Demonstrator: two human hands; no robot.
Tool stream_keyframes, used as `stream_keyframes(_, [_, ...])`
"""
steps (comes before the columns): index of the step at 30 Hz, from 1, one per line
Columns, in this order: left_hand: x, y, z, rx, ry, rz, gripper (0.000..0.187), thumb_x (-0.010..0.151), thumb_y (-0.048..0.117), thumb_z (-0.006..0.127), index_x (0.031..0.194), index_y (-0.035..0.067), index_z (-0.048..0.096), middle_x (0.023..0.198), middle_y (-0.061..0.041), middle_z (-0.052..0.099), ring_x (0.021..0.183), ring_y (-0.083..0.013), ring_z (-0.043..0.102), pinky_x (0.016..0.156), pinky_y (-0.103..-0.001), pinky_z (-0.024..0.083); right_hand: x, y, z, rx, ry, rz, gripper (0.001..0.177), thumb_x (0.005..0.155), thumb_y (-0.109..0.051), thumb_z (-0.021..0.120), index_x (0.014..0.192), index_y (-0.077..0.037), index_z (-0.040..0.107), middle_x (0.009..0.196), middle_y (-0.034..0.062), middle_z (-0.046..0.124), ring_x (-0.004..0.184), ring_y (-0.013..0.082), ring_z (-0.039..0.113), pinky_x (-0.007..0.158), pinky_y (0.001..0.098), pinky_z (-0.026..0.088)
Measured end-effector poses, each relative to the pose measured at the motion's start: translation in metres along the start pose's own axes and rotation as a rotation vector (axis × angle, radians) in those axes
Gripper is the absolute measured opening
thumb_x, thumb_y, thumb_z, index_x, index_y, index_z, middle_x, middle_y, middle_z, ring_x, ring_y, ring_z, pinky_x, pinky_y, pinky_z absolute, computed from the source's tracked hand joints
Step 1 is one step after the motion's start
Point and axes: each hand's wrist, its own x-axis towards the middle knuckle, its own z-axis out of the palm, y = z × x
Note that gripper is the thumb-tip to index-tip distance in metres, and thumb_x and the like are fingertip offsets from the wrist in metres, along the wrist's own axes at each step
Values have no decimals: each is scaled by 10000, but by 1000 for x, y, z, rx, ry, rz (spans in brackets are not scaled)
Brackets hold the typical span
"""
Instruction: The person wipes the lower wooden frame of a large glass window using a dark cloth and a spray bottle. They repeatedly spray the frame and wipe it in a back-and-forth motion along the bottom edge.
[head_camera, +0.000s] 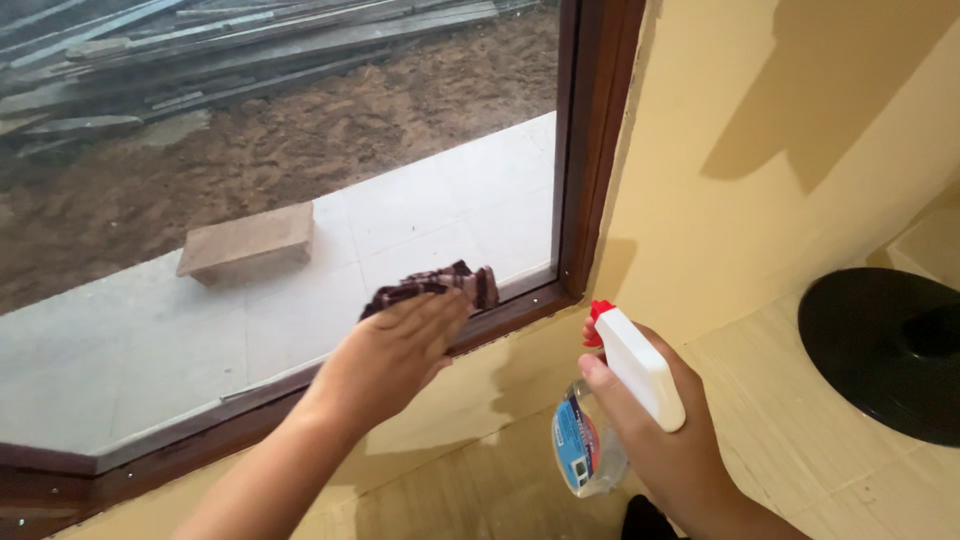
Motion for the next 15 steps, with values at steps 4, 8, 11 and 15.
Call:
stream_keyframes(4, [-8, -34, -36, 95, -13, -60, 674, 1023, 465, 312, 1564, 68, 367, 1598, -93, 368, 1475, -213, 308, 1210, -392, 173, -2, 2, 6, -5, -52, -57, 428, 877, -165, 704, 1273, -7, 673, 1141, 57, 730, 1040, 119, 657, 903, 295, 526])
stream_keyframes(8, [-22, -58, -66, 84, 151, -261, 613, 1087, 449, 365, 1587, 95, 394, 1618, -77, 404, 1501, -219, 319, 1236, -410, 180, -3, 4, 16, -20, -73, -79, 419, 869, -160, 691, 1266, -27, 665, 1132, 39, 728, 1045, 106, 661, 909, 282, 523])
stream_keyframes(11, [-32, -44, -49, 25, 246, -366, 630, 1073, 474, 409, 1574, 91, 416, 1618, -89, 423, 1502, -238, 337, 1237, -426, 201, -5, 5, 31, -43, -103, -85, 366, 878, -142, 687, 1225, -24, 684, 1068, 35, 718, 992, 102, 653, 867, 280, 527])
stream_keyframes(15, [-48, 1, 1, -125, 96, -323, 660, 1013, 485, 439, 1518, 60, 433, 1583, -74, 434, 1475, -225, 353, 1204, -415, 222, -8, 6, 53, -82, -177, -178, 306, 903, -135, 691, 1184, -12, 693, 991, 28, 684, 929, 82, 618, 814, 263, 511])
